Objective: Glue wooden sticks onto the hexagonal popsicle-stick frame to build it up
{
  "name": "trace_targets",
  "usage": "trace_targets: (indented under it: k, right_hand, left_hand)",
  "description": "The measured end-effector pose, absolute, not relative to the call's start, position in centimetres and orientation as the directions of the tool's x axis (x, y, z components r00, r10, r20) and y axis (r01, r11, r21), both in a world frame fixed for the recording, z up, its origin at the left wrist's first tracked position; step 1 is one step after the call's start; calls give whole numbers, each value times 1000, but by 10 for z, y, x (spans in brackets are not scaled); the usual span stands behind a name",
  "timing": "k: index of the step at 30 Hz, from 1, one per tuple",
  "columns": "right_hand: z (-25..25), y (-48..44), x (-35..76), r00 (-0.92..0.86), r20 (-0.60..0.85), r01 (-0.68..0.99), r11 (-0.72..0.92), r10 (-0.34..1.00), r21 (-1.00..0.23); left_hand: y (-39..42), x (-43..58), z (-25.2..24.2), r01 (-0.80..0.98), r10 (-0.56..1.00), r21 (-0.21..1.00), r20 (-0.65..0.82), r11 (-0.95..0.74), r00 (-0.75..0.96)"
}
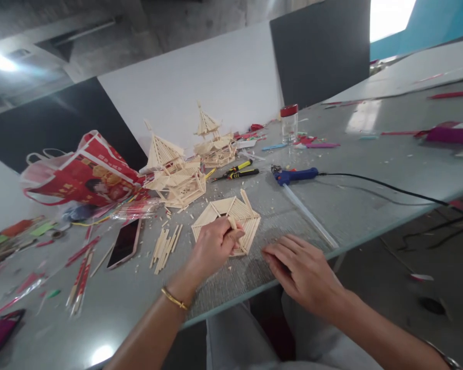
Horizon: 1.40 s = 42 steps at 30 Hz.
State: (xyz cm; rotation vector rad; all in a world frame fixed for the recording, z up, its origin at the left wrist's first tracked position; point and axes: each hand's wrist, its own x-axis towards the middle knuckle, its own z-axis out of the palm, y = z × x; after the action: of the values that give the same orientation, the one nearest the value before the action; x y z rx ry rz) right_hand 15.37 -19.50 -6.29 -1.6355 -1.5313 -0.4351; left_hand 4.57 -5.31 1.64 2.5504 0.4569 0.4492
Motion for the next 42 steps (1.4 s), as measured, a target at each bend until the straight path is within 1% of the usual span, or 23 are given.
trace_targets:
  k: [4, 11, 18, 32, 42]
  right_hand:
    - [-59, -196, 151, 218, 692, 945, 26, 689, -325]
    - [-61, -196, 151, 224, 714, 953, 4, 663, -303]
    - [-62, -195, 150, 238, 688, 951, -21, 686, -308]
    - [-62, -195, 150, 235, 709, 956, -25, 666, -293]
    - [-64, -195, 151, 235, 687, 957, -38, 688, -289]
  left_hand:
    - [-53, 47, 17, 236, 401, 533, 217, -813, 890]
    - [-51, 48, 16, 240, 390, 491, 230, -837, 892]
    - [-51, 48, 16, 223, 379, 501, 233, -836, 896]
    - [-50, 48, 15, 211, 370, 501, 244, -839, 896]
    - [-50, 47, 15, 216, 375, 511, 232, -832, 897]
